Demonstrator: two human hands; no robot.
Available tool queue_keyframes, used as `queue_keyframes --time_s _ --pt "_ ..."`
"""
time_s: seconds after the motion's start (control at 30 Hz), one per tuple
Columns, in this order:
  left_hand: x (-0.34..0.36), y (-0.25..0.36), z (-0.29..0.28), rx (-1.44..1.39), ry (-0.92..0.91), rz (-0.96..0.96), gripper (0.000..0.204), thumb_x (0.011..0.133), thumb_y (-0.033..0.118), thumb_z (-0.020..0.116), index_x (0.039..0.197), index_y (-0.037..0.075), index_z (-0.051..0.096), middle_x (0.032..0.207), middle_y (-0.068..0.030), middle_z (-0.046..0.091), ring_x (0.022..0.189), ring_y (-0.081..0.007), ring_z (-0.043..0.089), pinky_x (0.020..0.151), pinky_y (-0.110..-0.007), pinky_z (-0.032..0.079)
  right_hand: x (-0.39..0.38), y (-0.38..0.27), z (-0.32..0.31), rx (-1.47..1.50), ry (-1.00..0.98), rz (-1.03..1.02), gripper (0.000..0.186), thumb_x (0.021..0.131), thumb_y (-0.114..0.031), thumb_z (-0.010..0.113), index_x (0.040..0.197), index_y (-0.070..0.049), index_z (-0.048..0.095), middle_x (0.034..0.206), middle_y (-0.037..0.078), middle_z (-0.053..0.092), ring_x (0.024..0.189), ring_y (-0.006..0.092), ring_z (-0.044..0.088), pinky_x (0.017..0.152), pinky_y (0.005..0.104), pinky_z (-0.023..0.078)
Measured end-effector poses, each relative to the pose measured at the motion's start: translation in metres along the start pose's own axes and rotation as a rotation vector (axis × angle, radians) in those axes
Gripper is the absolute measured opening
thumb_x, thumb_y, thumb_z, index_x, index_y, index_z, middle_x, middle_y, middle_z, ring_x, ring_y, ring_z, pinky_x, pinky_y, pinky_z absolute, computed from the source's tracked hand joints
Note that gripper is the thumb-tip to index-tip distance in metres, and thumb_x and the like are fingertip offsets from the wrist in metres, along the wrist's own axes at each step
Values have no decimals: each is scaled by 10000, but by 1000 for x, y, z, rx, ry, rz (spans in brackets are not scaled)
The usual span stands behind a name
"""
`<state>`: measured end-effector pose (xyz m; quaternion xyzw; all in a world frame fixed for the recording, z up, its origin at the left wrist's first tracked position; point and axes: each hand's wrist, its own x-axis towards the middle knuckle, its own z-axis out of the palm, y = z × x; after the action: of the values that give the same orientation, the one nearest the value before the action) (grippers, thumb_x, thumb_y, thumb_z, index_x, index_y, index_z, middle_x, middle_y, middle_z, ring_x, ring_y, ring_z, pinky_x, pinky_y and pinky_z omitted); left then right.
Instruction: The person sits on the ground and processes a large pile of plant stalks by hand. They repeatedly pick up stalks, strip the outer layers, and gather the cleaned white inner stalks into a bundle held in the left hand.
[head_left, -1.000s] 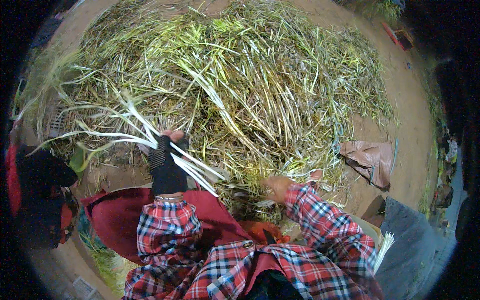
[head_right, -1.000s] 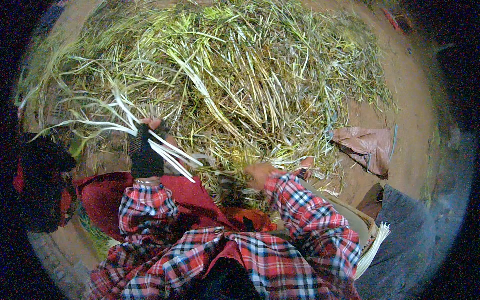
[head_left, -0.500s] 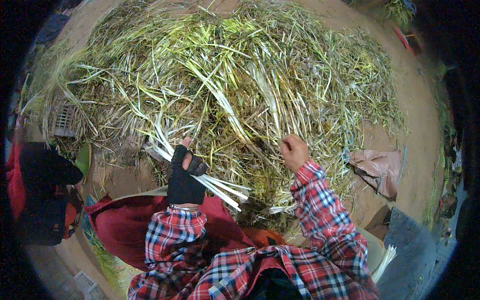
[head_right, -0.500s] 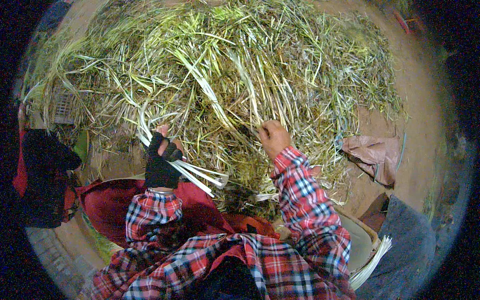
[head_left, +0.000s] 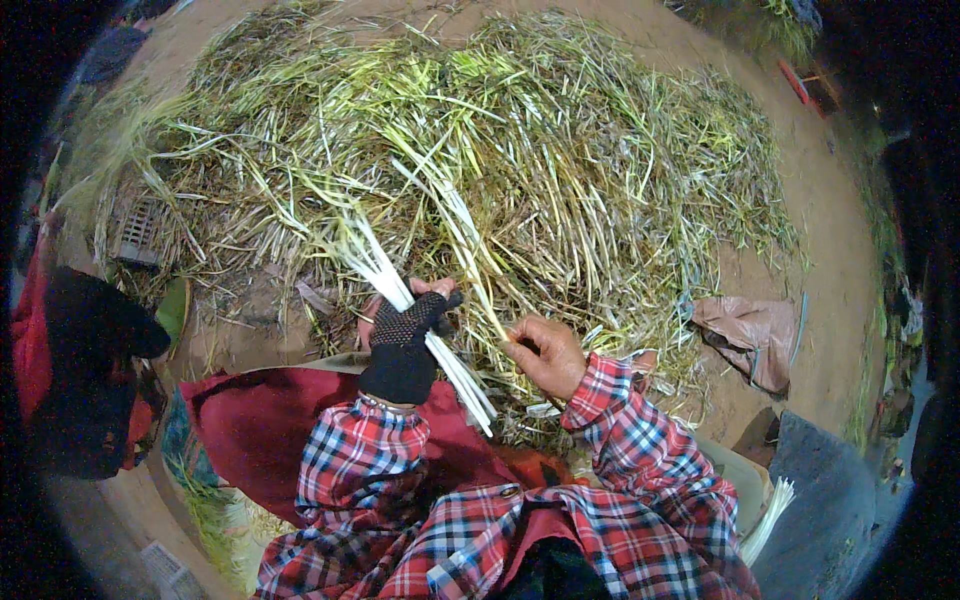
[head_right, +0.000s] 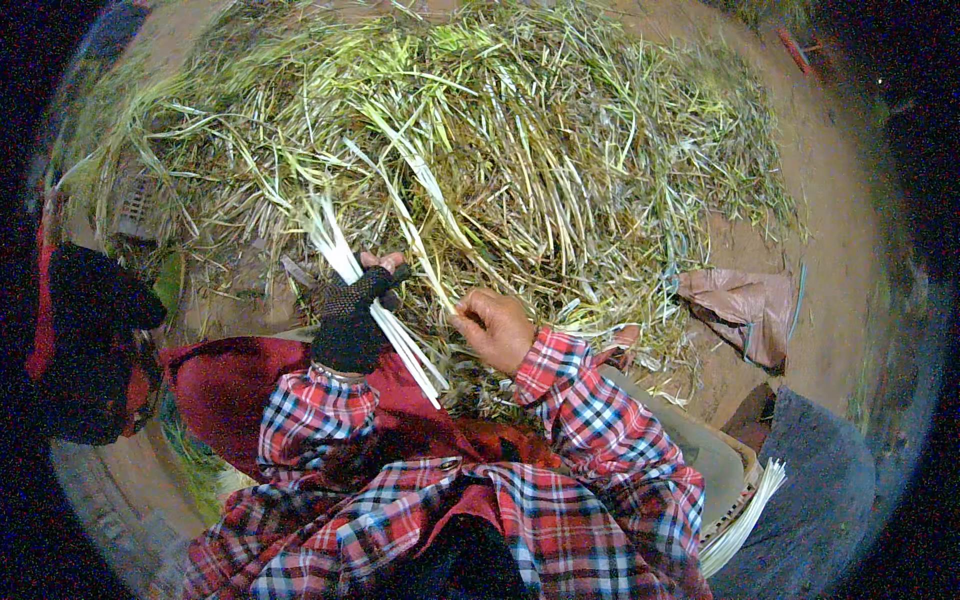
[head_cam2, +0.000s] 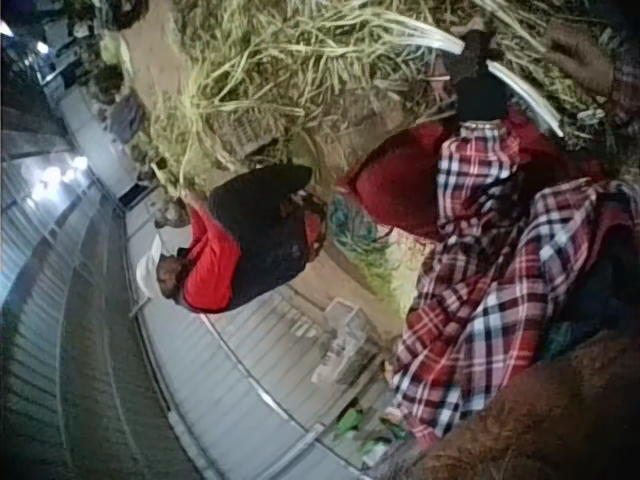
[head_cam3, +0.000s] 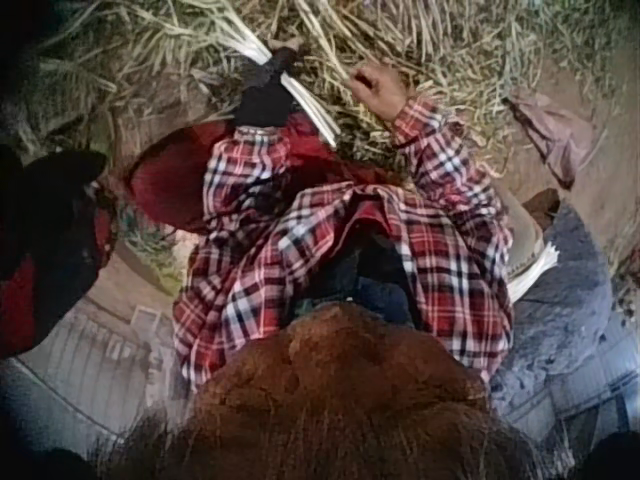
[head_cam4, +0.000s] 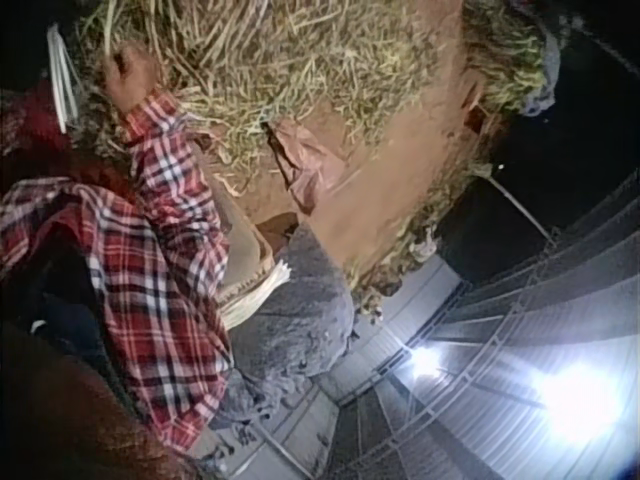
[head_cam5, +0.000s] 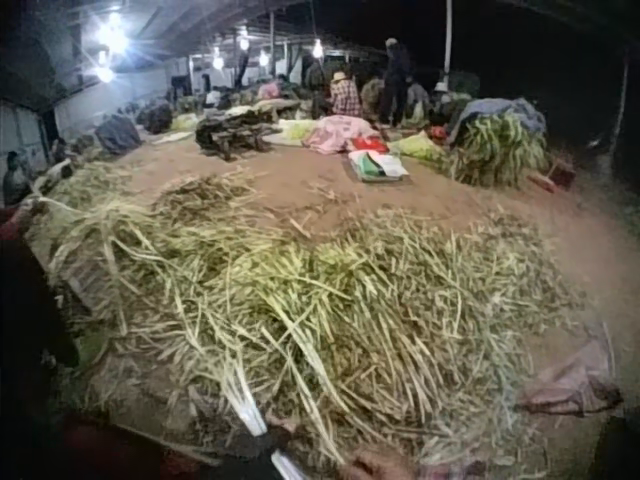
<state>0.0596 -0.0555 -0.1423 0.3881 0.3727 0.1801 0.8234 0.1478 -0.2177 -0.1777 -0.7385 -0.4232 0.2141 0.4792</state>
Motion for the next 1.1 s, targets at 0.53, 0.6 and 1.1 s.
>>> queue_keyframes --time_s 0.53,0.6,1.1 --pt "-13 -23 -13 159 -156 39 224 670 93 651 836 67 503 693 0 526 544 -84 506 444 -199 409 18 -13 28 196 145 193 161 760 -164 579 814 -19 534 706 90 536 646 152 522 577 282 420" --pt "-12 -26 -12 223 -194 110 249 657 97 651 852 72 498 693 6 528 543 -87 507 424 -199 413 27 -9 30 281 202 170 147 762 -143 582 823 -14 548 709 71 535 654 133 511 584 266 419" --pt "-7 -35 -10 154 -134 -22 287 642 97 679 870 35 518 672 -2 535 553 -93 507 477 -210 419 27 -7 26 285 173 248 124 825 -131 509 778 -16 509 677 -10 491 602 49 439 542 204 395"
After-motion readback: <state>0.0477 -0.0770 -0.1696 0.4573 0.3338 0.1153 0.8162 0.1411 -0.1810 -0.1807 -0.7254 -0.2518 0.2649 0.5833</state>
